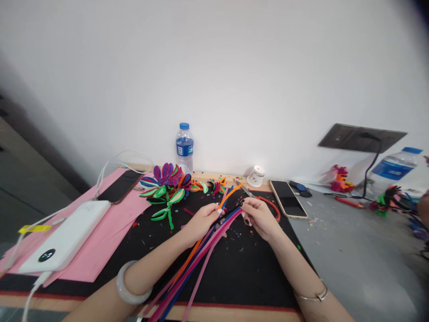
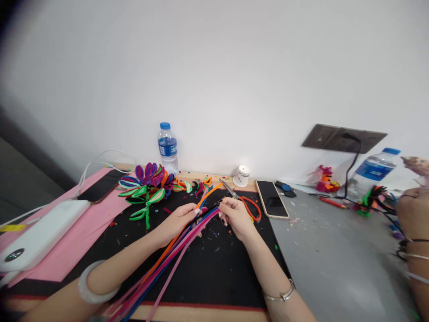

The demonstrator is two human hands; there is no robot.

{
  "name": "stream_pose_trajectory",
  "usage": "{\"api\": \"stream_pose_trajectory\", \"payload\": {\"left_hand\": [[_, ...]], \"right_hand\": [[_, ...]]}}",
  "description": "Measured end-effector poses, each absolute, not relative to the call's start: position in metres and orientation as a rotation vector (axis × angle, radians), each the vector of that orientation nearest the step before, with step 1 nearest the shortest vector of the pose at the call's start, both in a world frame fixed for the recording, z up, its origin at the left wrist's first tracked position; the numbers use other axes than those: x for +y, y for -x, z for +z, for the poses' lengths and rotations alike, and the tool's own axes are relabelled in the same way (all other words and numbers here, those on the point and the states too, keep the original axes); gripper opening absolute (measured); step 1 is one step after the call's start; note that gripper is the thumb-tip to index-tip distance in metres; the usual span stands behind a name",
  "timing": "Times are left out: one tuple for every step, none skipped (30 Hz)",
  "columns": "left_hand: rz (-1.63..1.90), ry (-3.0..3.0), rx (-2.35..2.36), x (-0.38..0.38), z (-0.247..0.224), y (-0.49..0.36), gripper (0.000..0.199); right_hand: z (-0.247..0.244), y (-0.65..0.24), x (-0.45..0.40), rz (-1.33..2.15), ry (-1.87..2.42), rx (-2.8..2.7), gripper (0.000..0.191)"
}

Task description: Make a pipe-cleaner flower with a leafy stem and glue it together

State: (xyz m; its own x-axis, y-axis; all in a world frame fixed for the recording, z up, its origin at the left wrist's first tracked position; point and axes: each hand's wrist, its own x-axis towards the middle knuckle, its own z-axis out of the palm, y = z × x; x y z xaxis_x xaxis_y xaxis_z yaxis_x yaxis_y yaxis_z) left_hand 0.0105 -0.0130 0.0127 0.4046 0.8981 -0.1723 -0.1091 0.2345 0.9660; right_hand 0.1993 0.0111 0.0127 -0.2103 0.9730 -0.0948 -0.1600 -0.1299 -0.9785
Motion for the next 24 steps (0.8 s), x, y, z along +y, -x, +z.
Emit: {"api": "stream_pose_trajectory", "payload": {"left_hand": [[0.865, -1.096, 0.913, -0.011, 0.012, -0.009, 0.023], [0.892, -1.078, 0.933, -0.01, 0.011, -0.008, 0.023], [0.915, -1.061, 0.955, -0.007, 0.01, -0.006, 0.023], [0.942, -1.048, 0.975, -0.005, 0.009, -0.004, 0.023], [0.974, -1.041, 0.993, -0.003, 0.009, -0.003, 0.023], [1.013, -1.042, 1.011, -0.001, 0.009, -0.001, 0.023], [1.057, -1.049, 1.027, 0.001, 0.009, 0.001, 0.022], [1.098, -1.059, 1.045, 0.002, 0.009, 0.002, 0.021], [1.132, -1.069, 1.062, 0.004, 0.01, 0.004, 0.02], [1.157, -1.076, 1.079, 0.005, 0.011, 0.005, 0.019], [1.168, -1.08, 1.091, 0.006, 0.011, 0.006, 0.018], [1.173, -1.082, 1.097, 0.007, 0.012, 0.007, 0.017], [1.175, -1.083, 1.098, 0.008, 0.012, 0.007, 0.016], [1.179, -1.088, 1.096, 0.009, 0.012, 0.008, 0.016], [1.184, -1.097, 1.092, 0.01, 0.012, 0.009, 0.015], [1.19, -1.116, 1.091, 0.011, 0.011, 0.01, 0.014], [1.194, -1.141, 1.091, 0.012, 0.01, 0.011, 0.014], [1.196, -1.166, 1.093, 0.012, 0.01, 0.012, 0.015], [1.194, -1.186, 1.093, 0.013, 0.009, 0.013, 0.015], [1.192, -1.194, 1.09, 0.014, 0.009, 0.013, 0.015], [1.189, -1.188, 1.085, 0.014, 0.009, 0.014, 0.016], [1.188, -1.17, 1.078, 0.015, 0.009, 0.015, 0.016], [1.189, -1.145, 1.07, 0.015, 0.009, 0.015, 0.016], [1.192, -1.122, 1.062, 0.015, 0.009, 0.016, 0.016]], "right_hand": [[0.013, -0.2, 0.011, 1.517, 1.056, -1.164, 0.021], [0.013, -0.2, 0.011, 1.517, 1.056, -1.162, 0.02], [0.014, -0.201, 0.012, 1.517, 1.054, -1.161, 0.02], [0.014, -0.202, 0.012, 1.519, 1.053, -1.162, 0.021], [0.014, -0.203, 0.012, 1.521, 1.051, -1.165, 0.021], [0.014, -0.204, 0.013, 1.521, 1.048, -1.167, 0.022], [0.014, -0.205, 0.013, 1.523, 1.043, -1.167, 0.022], [0.014, -0.206, 0.013, 1.524, 1.036, -1.166, 0.022], [0.015, -0.206, 0.013, 1.527, 1.028, -1.162, 0.022], [0.015, -0.207, 0.013, 1.531, 1.02, -1.156, 0.022], [0.016, -0.208, 0.013, 1.535, 1.009, -1.149, 0.022], [0.017, -0.209, 0.013, 1.539, 0.995, -1.141, 0.022], [0.018, -0.21, 0.013, 1.544, 0.983, -1.134, 0.022], [0.02, -0.21, 0.013, 1.547, 0.972, -1.125, 0.023], [0.021, -0.212, 0.014, 1.552, 0.967, -1.115, 0.023], [0.023, -0.213, 0.014, 1.555, 0.965, -1.105, 0.023], [0.024, -0.215, 0.014, 1.556, 0.967, -1.094, 0.023], [0.026, -0.217, 0.015, 1.555, 0.97, -1.081, 0.024], [0.027, -0.219, 0.015, 1.553, 0.971, -1.07, 0.024], [0.028, -0.222, 0.016, 1.549, 0.967, -1.057, 0.024], [0.029, -0.224, 0.017, 1.546, 0.962, -1.045, 0.024], [0.03, -0.226, 0.018, 1.542, 0.956, -1.031, 0.025], [0.031, -0.228, 0.018, 1.537, 0.949, -1.017, 0.026], [0.032, -0.23, 0.019, 1.528, 0.943, -1.004, 0.026]]}}
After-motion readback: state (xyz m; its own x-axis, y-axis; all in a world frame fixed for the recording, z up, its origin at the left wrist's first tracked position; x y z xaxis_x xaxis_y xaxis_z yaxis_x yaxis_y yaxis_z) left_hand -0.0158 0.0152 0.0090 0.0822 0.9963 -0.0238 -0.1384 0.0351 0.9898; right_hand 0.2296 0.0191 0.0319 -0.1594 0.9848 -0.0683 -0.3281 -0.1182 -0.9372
